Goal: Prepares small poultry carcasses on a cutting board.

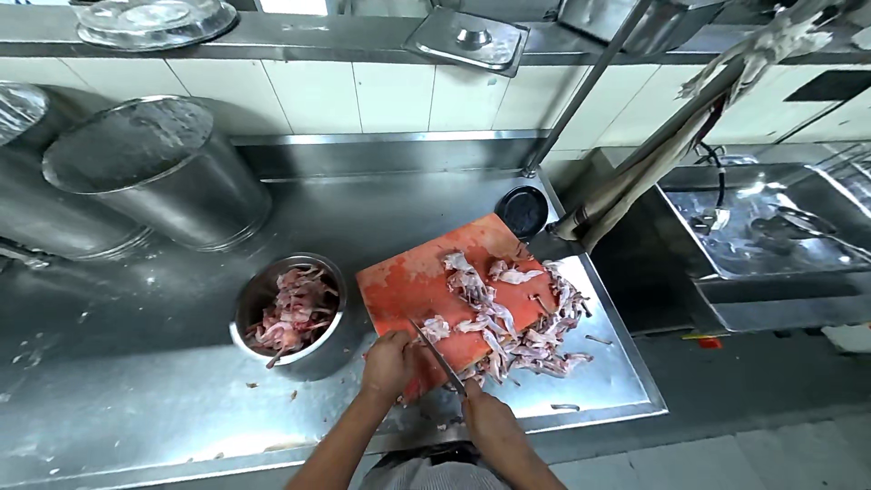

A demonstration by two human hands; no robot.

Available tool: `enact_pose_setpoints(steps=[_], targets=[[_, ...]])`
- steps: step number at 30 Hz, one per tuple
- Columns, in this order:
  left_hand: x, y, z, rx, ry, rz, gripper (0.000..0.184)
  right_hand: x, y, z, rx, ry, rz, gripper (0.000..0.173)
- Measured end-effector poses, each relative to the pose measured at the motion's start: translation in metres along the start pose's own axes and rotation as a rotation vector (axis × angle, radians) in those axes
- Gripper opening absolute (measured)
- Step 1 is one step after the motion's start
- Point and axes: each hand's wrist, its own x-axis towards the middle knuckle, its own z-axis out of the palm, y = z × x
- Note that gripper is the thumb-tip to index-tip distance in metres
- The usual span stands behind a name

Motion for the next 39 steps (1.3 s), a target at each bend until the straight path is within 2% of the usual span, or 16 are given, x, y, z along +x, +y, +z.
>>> enact_pose_setpoints(steps=[7, 11, 16, 18, 21, 26, 29, 32, 35, 39], targets=[[0.001, 0.006, -0.001, 0.028, -0.015, 0.033, 0.028, 0.004, -0.026, -0.009, -0.137, 0.091, 0.08, 0.036], [0.002, 0.004, -0.003, 0.033, -0.027, 0.036, 0.029, 0.02, -0.039, -0.022, -0.128, 0.041, 0.057, 0.037], [0.007, -0.01, 0.0, 0.003, -0.047, 0.0, 0.027, -0.006, 0.013, 0.008, -0.009, -0.031, 0.084, 0.041], [0.006, -0.013, 0.003, -0.046, -0.061, -0.06, 0.026, -0.016, 0.033, 0.017, 0.05, -0.103, 0.105, 0.042], [0.006, -0.012, 0.0, -0.186, -0.144, -0.242, 0.027, -0.021, 0.044, 0.012, 0.142, -0.116, 0.004, 0.04], [0.005, -0.015, 0.012, -0.478, -0.184, -0.458, 0.027, -0.033, 0.018, -0.004, 0.209, 0.012, -0.069, 0.036], [-0.001, -0.006, 0.015, -0.627, -0.185, -0.548, 0.024, -0.023, 0.012, 0.006, 0.196, -0.055, -0.133, 0.04], [-0.006, 0.001, 0.013, -0.801, -0.196, -0.626, 0.023, -0.007, 0.014, 0.017, 0.122, -0.079, -0.089, 0.042], [-0.008, 0.002, 0.012, -0.954, -0.206, -0.691, 0.019, -0.005, 0.011, 0.019, 0.038, -0.021, -0.022, 0.04], [-0.007, 0.0, 0.01, -1.05, -0.189, -0.721, 0.016, -0.003, 0.007, 0.019, -0.023, 0.042, -0.019, 0.037]])
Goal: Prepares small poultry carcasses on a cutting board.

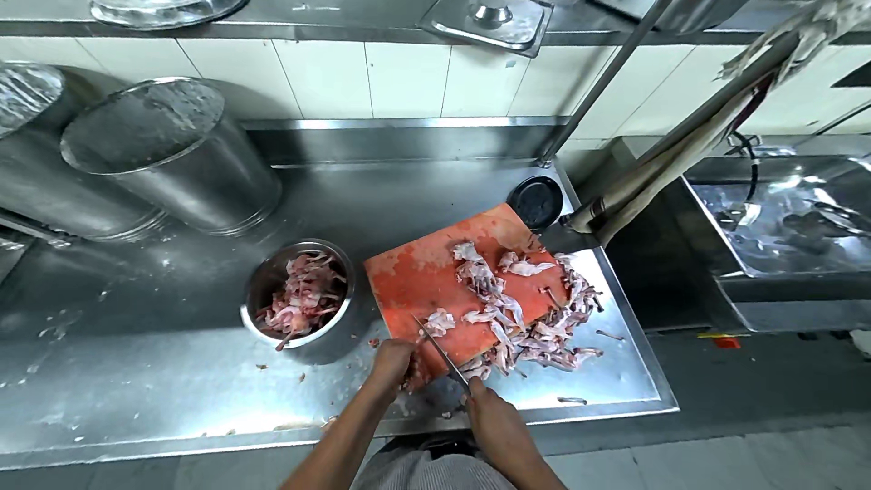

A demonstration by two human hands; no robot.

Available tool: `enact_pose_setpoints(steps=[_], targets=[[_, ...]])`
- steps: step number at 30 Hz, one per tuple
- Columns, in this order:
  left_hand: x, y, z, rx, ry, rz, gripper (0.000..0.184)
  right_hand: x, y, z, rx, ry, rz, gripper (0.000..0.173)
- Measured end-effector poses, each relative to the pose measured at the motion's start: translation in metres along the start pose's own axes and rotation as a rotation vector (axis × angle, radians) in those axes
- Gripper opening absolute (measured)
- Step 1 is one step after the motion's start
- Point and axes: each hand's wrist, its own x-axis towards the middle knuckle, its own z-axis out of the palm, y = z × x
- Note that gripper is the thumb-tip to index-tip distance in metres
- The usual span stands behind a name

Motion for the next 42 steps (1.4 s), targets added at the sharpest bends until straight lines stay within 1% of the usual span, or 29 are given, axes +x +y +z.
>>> enact_pose_setpoints(steps=[2, 4, 6, 8, 10, 14, 21, 26, 28, 30, 33, 35, 37, 39, 42], targets=[[0.002, 0.002, -0.002, 0.028, 0.011, 0.016, 0.015, 0.0, 0.001, -0.002, 0.002, 0.002, -0.005, 0.037], [0.005, 0.001, -0.005, 0.155, 0.022, 0.054, 0.017, -0.001, 0.003, -0.004, 0.045, -0.032, -0.014, 0.038], [0.01, 0.002, -0.01, 0.4, 0.047, 0.123, 0.023, -0.002, 0.007, -0.003, 0.073, -0.048, -0.038, 0.039], [0.006, 0.012, -0.013, 0.697, 0.078, 0.197, 0.03, -0.003, 0.01, -0.004, 0.08, -0.053, -0.049, 0.041], [-0.001, 0.02, -0.013, 0.871, 0.117, 0.262, 0.03, -0.005, 0.011, -0.005, 0.075, -0.063, -0.038, 0.041], [-0.005, 0.023, -0.012, 0.992, 0.148, 0.368, 0.026, -0.008, 0.011, -0.011, 0.038, -0.055, -0.02, 0.038], [-0.004, 0.017, -0.014, 1.107, 0.088, 0.616, 0.024, -0.008, 0.008, -0.015, -0.043, -0.052, -0.014, 0.035], [0.002, 0.009, -0.018, 1.217, 0.084, 0.777, 0.025, 0.019, -0.02, -0.024, -0.053, -0.048, -0.029, 0.038], [0.002, 0.009, -0.019, 1.217, 0.106, 0.798, 0.024, 0.014, -0.014, -0.019, -0.043, -0.059, -0.014, 0.038], [0.001, 0.009, -0.021, 1.158, 0.132, 0.729, 0.022, -0.005, 0.003, -0.008, -0.027, -0.104, 0.043, 0.039], [-0.002, 0.009, -0.039, 0.914, 0.253, 0.604, 0.02, -0.025, 0.032, 0.01, -0.01, -0.202, 0.157, 0.043], [-0.001, 0.002, -0.061, 0.785, 0.28, 0.541, 0.02, -0.027, 0.04, 0.012, -0.016, -0.223, 0.155, 0.043], [-0.005, -0.003, -0.072, 0.753, 0.2, 0.472, 0.023, -0.03, 0.045, 0.002, 0.002, -0.214, 0.085, 0.042], [-0.015, -0.003, -0.06, 0.76, 0.057, 0.459, 0.028, -0.036, 0.058, -0.006, 0.091, -0.147, 0.002, 0.041], [-0.019, 0.003, -0.01, 0.703, -0.178, 0.624, 0.034, -0.055, 0.081, -0.002, 0.301, 0.119, -0.003, 0.039]])
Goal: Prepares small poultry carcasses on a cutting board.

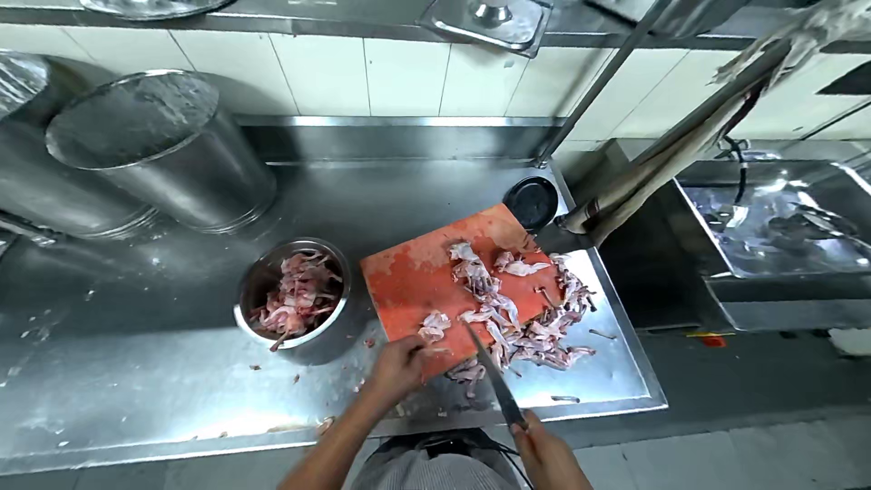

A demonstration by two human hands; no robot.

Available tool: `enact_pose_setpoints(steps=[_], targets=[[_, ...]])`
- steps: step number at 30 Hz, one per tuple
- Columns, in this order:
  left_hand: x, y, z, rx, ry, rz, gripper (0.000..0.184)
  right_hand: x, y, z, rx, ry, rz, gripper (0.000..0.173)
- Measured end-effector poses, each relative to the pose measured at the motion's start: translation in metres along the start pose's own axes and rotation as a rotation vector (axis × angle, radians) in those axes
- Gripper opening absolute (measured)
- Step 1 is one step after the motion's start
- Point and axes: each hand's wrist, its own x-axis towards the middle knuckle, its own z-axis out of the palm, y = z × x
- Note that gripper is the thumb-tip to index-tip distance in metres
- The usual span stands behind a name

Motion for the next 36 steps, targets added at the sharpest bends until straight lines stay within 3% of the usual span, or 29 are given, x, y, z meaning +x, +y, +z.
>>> enact_pose_setpoints(steps=[2, 4, 6, 8, 13, 16, 19, 22, 24, 27, 31, 36], targets=[[0.018, 0.019, 0.016, 0.021, 0.07, 0.088, 0.034, -0.006, 0.009, -0.002, 0.087, 0.144, 0.038, 0.039], [0.032, 0.03, 0.015, 0.251, 0.2, 0.022, 0.031, -0.005, 0.012, -0.003, 0.115, 0.227, 0.097, 0.039], [0.047, 0.024, 0.007, 0.453, 0.177, -0.086, 0.036, 0.004, 0.006, -0.002, 0.095, 0.278, 0.13, 0.037], [0.056, 0.015, 0.004, 0.533, 0.07, -0.073, 0.032, 0.02, -0.01, -0.002, 0.066, 0.298, 0.116, 0.035], [0.058, 0.012, 0.0, 0.463, -0.037, 0.012, 0.035, 0.086, -0.072, -0.011, -0.091, 0.24, 0.0, 0.045], [0.037, 0.013, -0.009, 0.389, 0.015, 0.018, 0.037, 0.13, -0.11, -0.012, -0.23, 0.227, -0.114, 0.05], [0.019, 0.021, -0.021, 0.376, 0.084, 0.036, 0.035, 0.148, -0.141, -0.013, -0.384, 0.22, -0.218, 0.043], [0.019, 0.025, -0.024, 0.396, 0.102, 0.034, 0.03, 0.14, -0.155, -0.014, -0.279, 0.231, -0.402, 0.034], [0.027, 0.026, -0.02, 0.375, 0.092, 0.039, 0.037, 0.14, -0.155, -0.008, -0.112, 0.117, -0.452, 0.036], [0.041, 0.016, -0.004, 0.331, 0.131, 0.11, 0.038, 0.148, -0.147, 0.003, 0.027, 0.051, -0.376, 0.039], [0.055, 0.009, 0.014, 0.299, 0.138, 0.187, 0.04, 0.155, -0.142, -0.005, -0.086, 0.063, -0.223, 0.029], [0.067, 0.006, 0.018, 0.321, 0.075, 0.219, 0.047, 0.167, -0.139, -0.017, -0.137, -0.076, -0.101, 0.033]])
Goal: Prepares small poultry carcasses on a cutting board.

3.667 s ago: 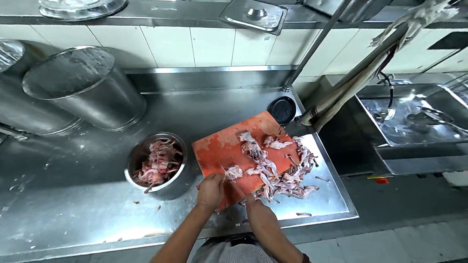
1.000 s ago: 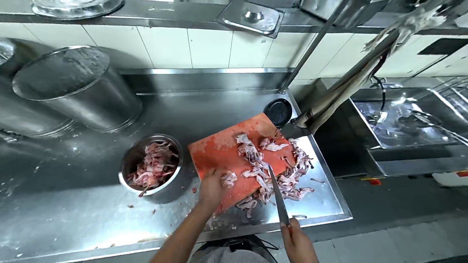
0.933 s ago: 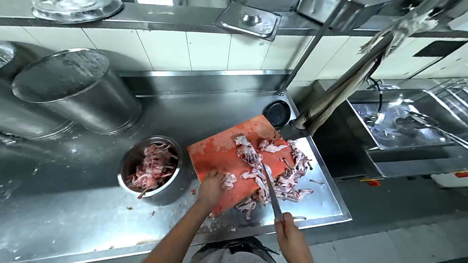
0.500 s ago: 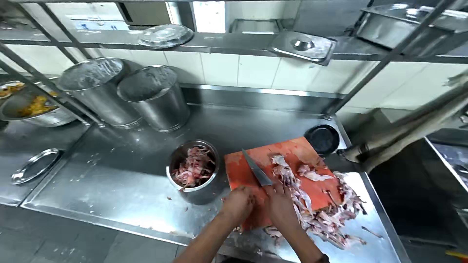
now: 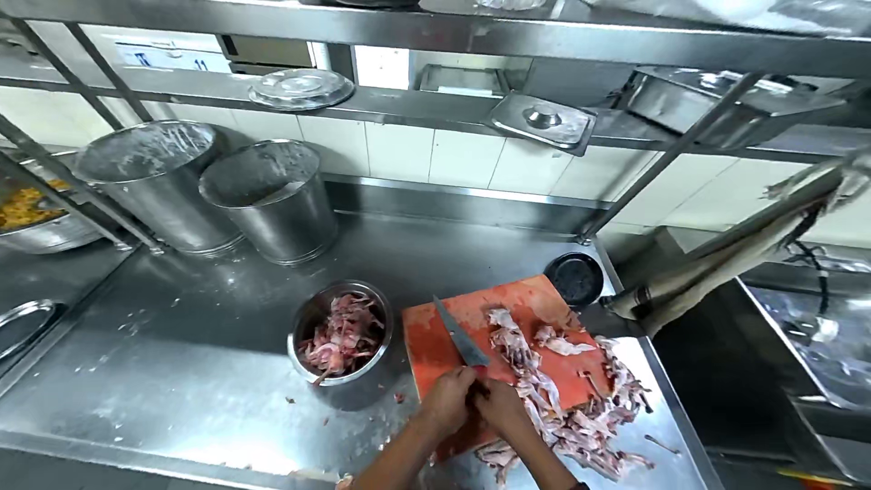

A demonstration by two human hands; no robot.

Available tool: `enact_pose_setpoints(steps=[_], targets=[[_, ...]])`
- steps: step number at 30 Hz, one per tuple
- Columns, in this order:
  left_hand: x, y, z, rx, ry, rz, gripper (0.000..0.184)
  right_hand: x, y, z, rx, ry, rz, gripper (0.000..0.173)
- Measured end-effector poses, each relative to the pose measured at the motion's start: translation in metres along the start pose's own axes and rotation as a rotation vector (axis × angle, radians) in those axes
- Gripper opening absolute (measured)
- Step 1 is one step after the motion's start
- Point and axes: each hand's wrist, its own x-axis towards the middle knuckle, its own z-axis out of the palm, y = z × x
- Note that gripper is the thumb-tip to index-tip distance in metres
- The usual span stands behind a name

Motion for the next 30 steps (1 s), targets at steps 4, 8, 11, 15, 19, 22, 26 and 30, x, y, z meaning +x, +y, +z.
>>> enact_pose_setpoints(steps=[4, 8, 11, 15, 19, 22, 26, 30], targets=[[0.003, -0.005, 0.0, 0.048, 0.011, 0.051, 0.044, 0.0, -0.015, -0.01, -0.07, -0.099, 0.041, 0.038], [0.005, -0.015, -0.005, 0.234, 0.058, 0.122, 0.04, -0.006, -0.03, -0.019, -0.115, -0.176, 0.055, 0.046], [0.004, -0.019, -0.002, 0.306, 0.106, 0.221, 0.035, -0.014, -0.03, -0.026, -0.134, -0.217, 0.005, 0.049], [0.003, -0.02, 0.0, 0.306, 0.139, 0.26, 0.021, -0.033, -0.03, -0.031, -0.111, -0.227, -0.114, 0.046], [0.005, -0.018, -0.009, 0.333, 0.182, 0.461, 0.014, -0.059, -0.026, -0.039, -0.094, -0.146, -0.172, 0.043], [0.007, -0.013, -0.014, 0.346, 0.167, 0.51, 0.02, -0.078, -0.023, -0.045, -0.098, -0.111, -0.17, 0.041], [0.0, -0.034, -0.043, 0.332, -0.01, 0.056, 0.037, -0.105, -0.013, -0.073, -0.095, -0.043, -0.154, 0.039], [-0.011, -0.002, -0.081, 0.246, -0.046, 0.154, 0.058, -0.104, 0.003, -0.084, -0.156, -0.045, -0.112, 0.043]])
